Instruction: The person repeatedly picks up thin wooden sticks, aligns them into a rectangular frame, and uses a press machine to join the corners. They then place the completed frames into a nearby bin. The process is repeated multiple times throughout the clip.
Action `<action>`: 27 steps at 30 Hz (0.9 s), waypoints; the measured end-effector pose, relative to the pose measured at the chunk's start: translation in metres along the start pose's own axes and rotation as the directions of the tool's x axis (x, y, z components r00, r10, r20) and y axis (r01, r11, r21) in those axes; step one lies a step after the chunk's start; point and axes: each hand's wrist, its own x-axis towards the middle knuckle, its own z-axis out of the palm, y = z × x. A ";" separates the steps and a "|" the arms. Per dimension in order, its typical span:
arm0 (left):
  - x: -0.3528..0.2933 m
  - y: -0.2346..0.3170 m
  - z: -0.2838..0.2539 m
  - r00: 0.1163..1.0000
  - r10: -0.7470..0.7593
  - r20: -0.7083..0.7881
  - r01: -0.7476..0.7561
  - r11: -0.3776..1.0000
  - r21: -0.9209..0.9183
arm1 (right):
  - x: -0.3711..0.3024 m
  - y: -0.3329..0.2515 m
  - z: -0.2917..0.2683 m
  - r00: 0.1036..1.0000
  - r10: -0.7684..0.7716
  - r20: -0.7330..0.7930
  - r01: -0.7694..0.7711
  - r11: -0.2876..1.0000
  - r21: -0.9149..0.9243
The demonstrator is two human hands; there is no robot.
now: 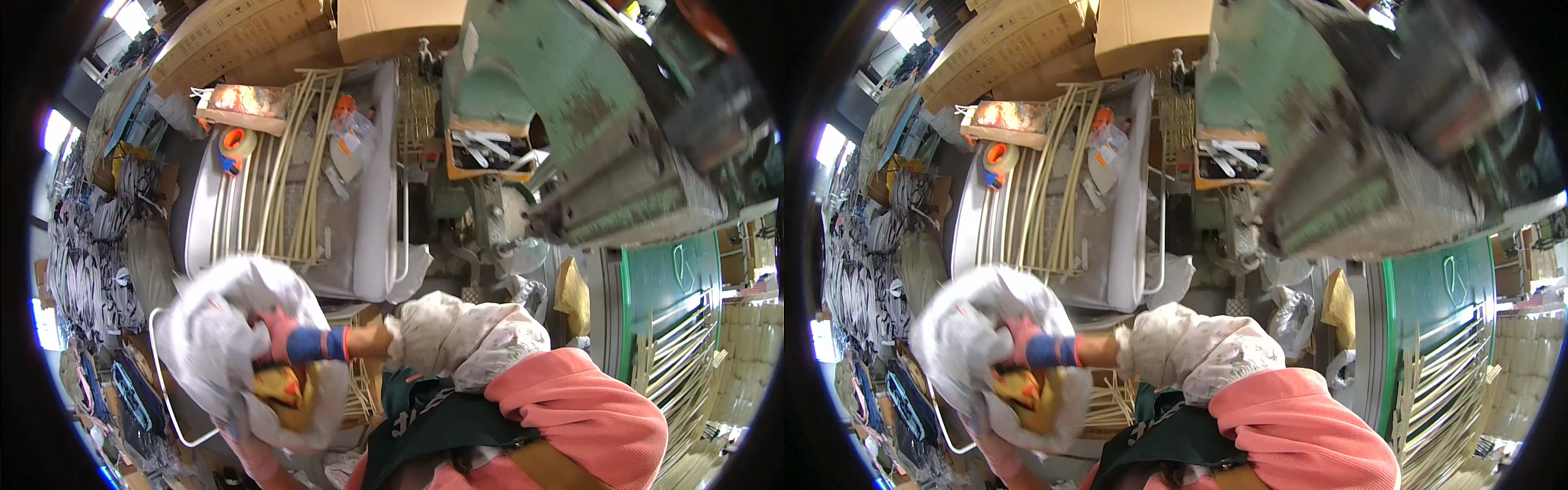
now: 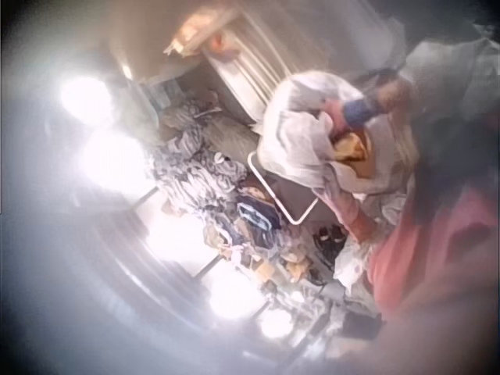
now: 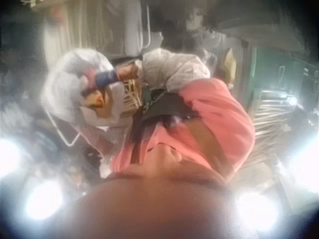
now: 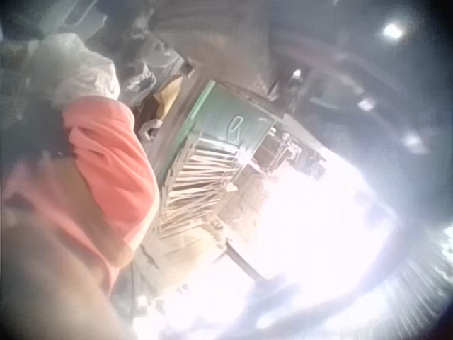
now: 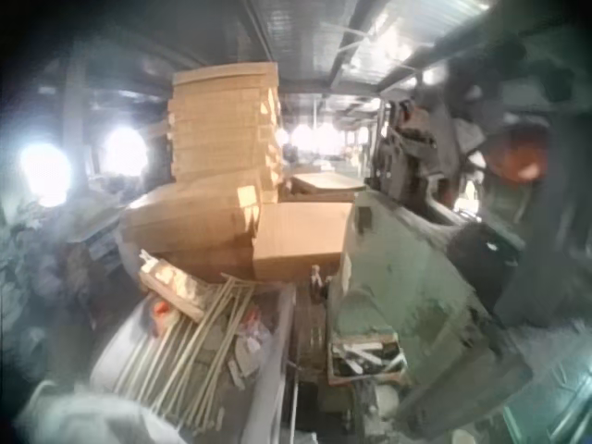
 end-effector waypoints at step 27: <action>-0.173 -0.379 0.309 0.115 -0.230 0.966 0.488 0.860 0.147 | -0.410 0.448 -0.080 0.701 0.681 -0.212 0.150 0.150 0.977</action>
